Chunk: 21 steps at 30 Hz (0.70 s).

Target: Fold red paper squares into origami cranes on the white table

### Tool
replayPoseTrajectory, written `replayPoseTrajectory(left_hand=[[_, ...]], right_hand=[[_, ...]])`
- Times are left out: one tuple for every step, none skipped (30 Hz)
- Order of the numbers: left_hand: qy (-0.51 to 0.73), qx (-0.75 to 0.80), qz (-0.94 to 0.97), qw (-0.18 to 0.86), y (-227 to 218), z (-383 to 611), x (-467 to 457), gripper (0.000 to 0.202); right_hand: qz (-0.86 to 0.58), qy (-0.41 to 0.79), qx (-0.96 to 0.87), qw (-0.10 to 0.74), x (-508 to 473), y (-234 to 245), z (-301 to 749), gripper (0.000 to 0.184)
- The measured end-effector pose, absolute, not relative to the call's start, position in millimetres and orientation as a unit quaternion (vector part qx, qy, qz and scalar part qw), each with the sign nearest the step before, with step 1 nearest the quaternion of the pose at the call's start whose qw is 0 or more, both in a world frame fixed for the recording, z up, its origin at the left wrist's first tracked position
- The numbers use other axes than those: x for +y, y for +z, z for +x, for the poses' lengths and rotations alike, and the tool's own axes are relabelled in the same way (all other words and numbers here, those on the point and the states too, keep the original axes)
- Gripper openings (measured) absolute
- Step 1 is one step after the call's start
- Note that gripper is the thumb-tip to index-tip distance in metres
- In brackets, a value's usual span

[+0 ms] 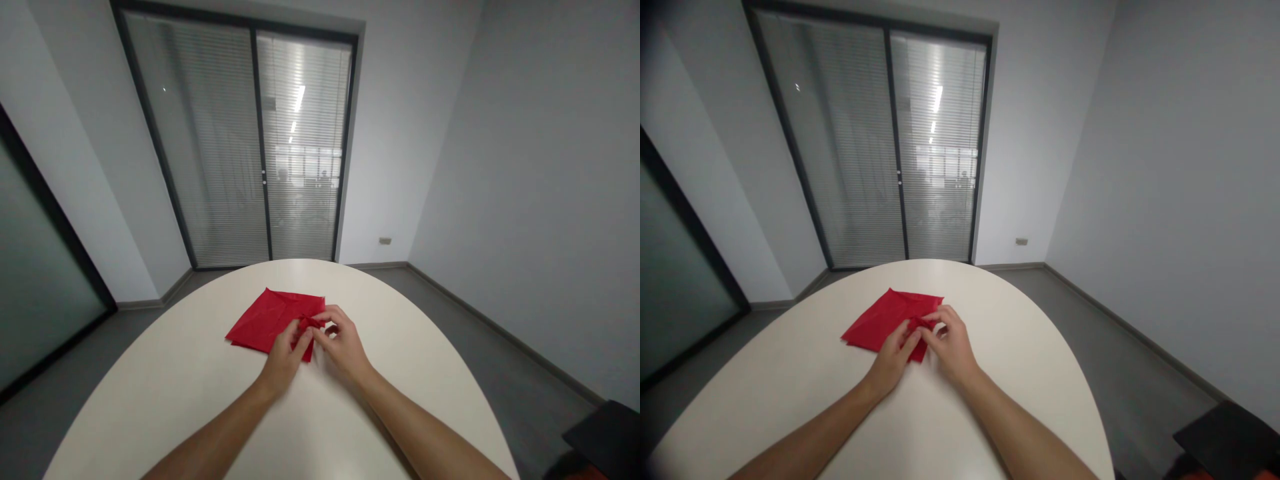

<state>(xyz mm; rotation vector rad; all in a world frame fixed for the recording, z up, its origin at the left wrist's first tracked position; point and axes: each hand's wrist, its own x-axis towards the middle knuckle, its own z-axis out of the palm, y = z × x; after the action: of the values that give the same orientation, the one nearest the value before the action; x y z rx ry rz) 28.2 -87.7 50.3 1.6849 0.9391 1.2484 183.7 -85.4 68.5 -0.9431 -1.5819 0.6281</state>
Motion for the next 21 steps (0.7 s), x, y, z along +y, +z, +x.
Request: replayPoseTrajectory(left_hand=[[0.499,0.379,0.668,0.402,48.7,28.6,-86.0,0.032],[0.500,0.382,0.669,0.395,47.3,28.9,-84.3,0.031],[0.498,0.382,0.674,0.390,46.1,29.0,-83.0,0.031],[0.496,0.380,0.678,0.387,45.3,29.0,-82.0,0.030],[0.494,0.378,0.682,0.384,44.9,28.8,-81.4,0.030],[0.494,0.377,0.685,0.380,44.9,28.6,-81.2,0.030],[0.497,0.376,0.687,0.375,45.0,28.3,-81.1,0.029],[0.500,0.378,0.687,0.367,45.3,27.9,-81.2,0.028],[0.505,0.383,0.687,0.355,45.5,27.6,-81.2,0.027],[0.509,0.391,0.688,0.339,45.6,27.3,-81.2,0.028],[0.513,0.401,0.688,0.320,45.6,27.1,-81.1,0.029],[0.515,0.412,0.689,0.299,45.4,26.9,-81.0,0.032],[0.515,0.423,0.691,0.279,45.1,26.7,-80.8,0.035],[0.513,0.433,0.694,0.261,44.8,26.4,-80.7,0.037],[0.509,0.438,0.698,0.247,44.6,26.2,-80.7,0.037],[0.505,0.442,0.703,0.237,44.5,25.9,-80.7,0.036],[0.501,0.443,0.706,0.232,44.4,25.7,-80.8,0.033],[0.499,0.443,0.708,0.232,44.5,25.5,-80.8,0.031],[0.500,0.443,0.704,0.239,44.5,25.4,-80.7,0.030],[0.504,0.442,0.696,0.256,44.6,25.4,-80.4,0.029],[0.510,0.439,0.684,0.281,44.6,25.5,-79.9,0.029]], right_hand=[[-0.401,0.274,-0.671,0.560,-85.2,68.1,183.8,0.011],[-0.402,0.282,-0.669,0.558,-85.0,67.8,183.8,0.011],[-0.404,0.290,-0.667,0.555,-84.8,67.6,183.9,0.012],[-0.405,0.295,-0.666,0.553,-84.6,67.7,184.0,0.014],[-0.404,0.299,-0.667,0.550,-84.4,68.1,184.2,0.015],[-0.402,0.301,-0.672,0.544,-84.2,68.7,184.6,0.017],[-0.401,0.302,-0.678,0.536,-84.0,69.5,185.2,0.018],[-0.403,0.305,-0.684,0.526,-83.6,70.3,186.0,0.020],[-0.406,0.308,-0.688,0.516,-83.2,70.9,187.1,0.021],[-0.410,0.314,-0.691,0.506,-82.6,71.1,188.5,0.022],[-0.413,0.321,-0.693,0.496,-81.8,70.9,189.9,0.023],[-0.413,0.330,-0.694,0.489,-80.9,70.1,191.5,0.024],[-0.412,0.337,-0.696,0.482,-80.0,68.9,192.9,0.024],[-0.411,0.342,-0.697,0.477,-79.2,67.5,194.2,0.023],[-0.411,0.344,-0.699,0.474,-78.6,66.0,195.2,0.023],[-0.413,0.340,-0.702,0.470,-78.3,64.8,195.8,0.023],[-0.416,0.333,-0.705,0.467,-78.4,64.0,196.0,0.023],[-0.419,0.324,-0.710,0.464,-78.8,63.8,195.7,0.023],[-0.417,0.318,-0.716,0.461,-79.7,64.1,195.1,0.022],[-0.411,0.316,-0.723,0.457,-80.7,64.8,194.1,0.019],[-0.403,0.318,-0.729,0.453,-81.9,65.7,192.8,0.016]])
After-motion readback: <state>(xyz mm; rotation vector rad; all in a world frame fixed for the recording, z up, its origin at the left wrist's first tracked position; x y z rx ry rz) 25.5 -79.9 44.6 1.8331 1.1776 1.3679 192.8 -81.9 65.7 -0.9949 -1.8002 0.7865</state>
